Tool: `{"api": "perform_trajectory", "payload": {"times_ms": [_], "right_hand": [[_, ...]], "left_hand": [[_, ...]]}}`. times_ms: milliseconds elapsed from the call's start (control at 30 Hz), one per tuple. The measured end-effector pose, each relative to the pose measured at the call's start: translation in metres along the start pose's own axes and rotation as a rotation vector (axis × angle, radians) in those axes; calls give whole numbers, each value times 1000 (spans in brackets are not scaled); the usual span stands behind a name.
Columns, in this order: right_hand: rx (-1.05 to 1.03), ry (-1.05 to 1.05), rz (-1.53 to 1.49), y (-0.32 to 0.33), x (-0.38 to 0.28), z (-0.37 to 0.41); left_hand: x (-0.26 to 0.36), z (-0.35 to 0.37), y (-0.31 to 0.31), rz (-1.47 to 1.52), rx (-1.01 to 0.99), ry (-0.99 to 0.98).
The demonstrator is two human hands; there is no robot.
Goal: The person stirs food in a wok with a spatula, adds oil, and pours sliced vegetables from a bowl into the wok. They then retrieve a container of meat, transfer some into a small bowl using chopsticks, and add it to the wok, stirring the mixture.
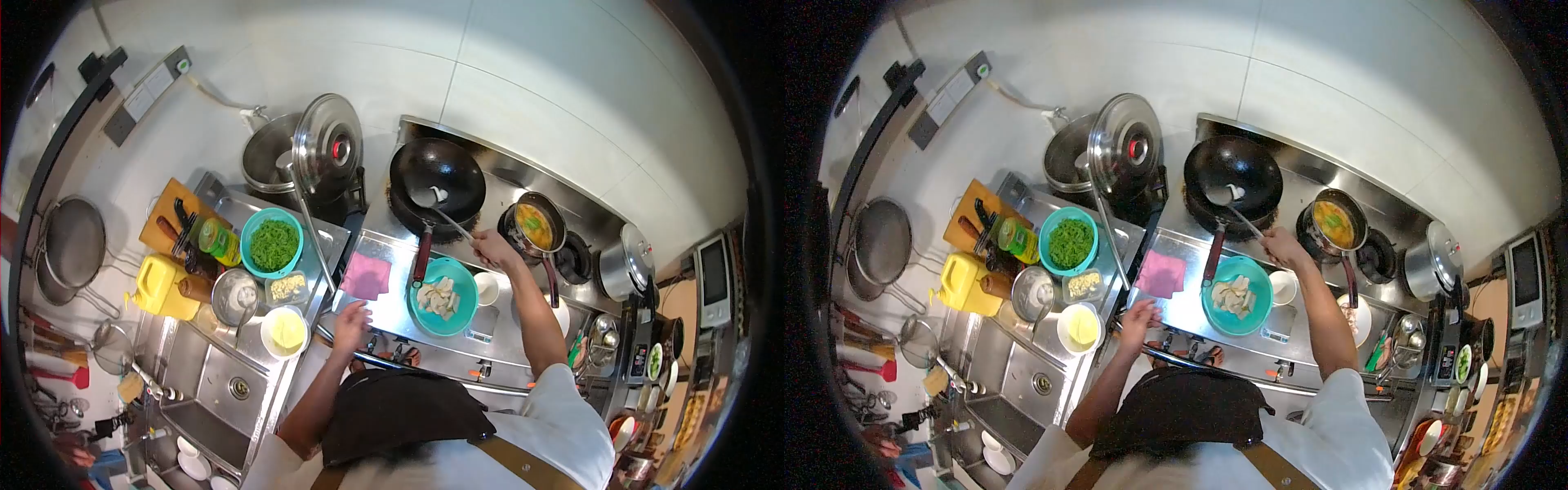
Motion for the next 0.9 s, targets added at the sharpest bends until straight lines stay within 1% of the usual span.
{"api": "perform_trajectory", "payload": {"times_ms": [33, 67, 100, 133, 167, 233, 267, 333, 367, 400, 433, 467, 500, 567, 600, 633, 700, 733, 767, 833, 867, 900], "right_hand": [[22, 69, 242, 11, 2, 2], [28, 63, 232, 10, 16, -8], [203, 268, 460, 5, 35, -30], [379, 471, 690, 5, 46, -39], [412, 373, 617, -1, 37, -34], [319, 315, 648, -5, 28, -31], [328, 309, 636, 5, 19, -17], [13, -91, 185, 21, 13, 11], [17, -90, 178, 25, 18, 8], [133, 63, 302, 29, 23, 1], [248, 214, 423, 29, 35, -10], [521, 552, 535, 13, 75, -52], [522, 546, 525, 12, 67, -49], [238, 185, 101, 3, 42, -43], [68, 141, -62, 0, 44, -46], [74, 138, -71, 6, 51, -44], [-42, 122, 60, 24, 36, -18], [66, 135, 164, 29, 34, -16], [68, 129, 161, 24, 38, -23], [339, 370, 435, 18, 46, -44], [315, 180, 257, 15, 33, -34], [264, 188, 204, 6, 33, -39]], "left_hand": [[-14, -16, -20, -14, -68, -3], [-18, -27, -41, -86, -125, 12], [-16, -36, -65, -159, -183, 29], [-11, -42, -90, -233, -187, -11], [-6, -48, -114, -304, -191, -53], [-2, -68, -152, -588, -162, -254], [-18, -83, -161, -599, -171, -260], [-50, -116, -174, -615, -123, -312], [-37, -110, -180, -620, -127, -317], [-15, -94, -183, -647, -159, -240], [-3, -83, -182, -675, -191, -160], [-33, -111, -173, -698, -172, -408], [-26, -108, -169, -709, -175, -407], [5, -89, -164, -606, -191, -215], [13, -86, -157, -582, -190, -213], [21, -83, -151, -590, -197, -216], [21, -84, -135, -451, -195, 5], [23, -77, -127, -314, -146, 2], [15, -74, -115, -318, -150, 6], [-3, -71, -87, -211, -14, -2], [-11, -62, -80, -245, -12, 5], [-15, -53, -74, -278, -15, 8]]}}
Point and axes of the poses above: each hand's wrist, its own z-axis away from the middle knuckle, its own y-axis out of the back of the hand, x = y × z, the point moved 3 cm from there along -z, towards the middle knuckle, and after that the axes turned 12 degrees about x, right-handed, at the moved point
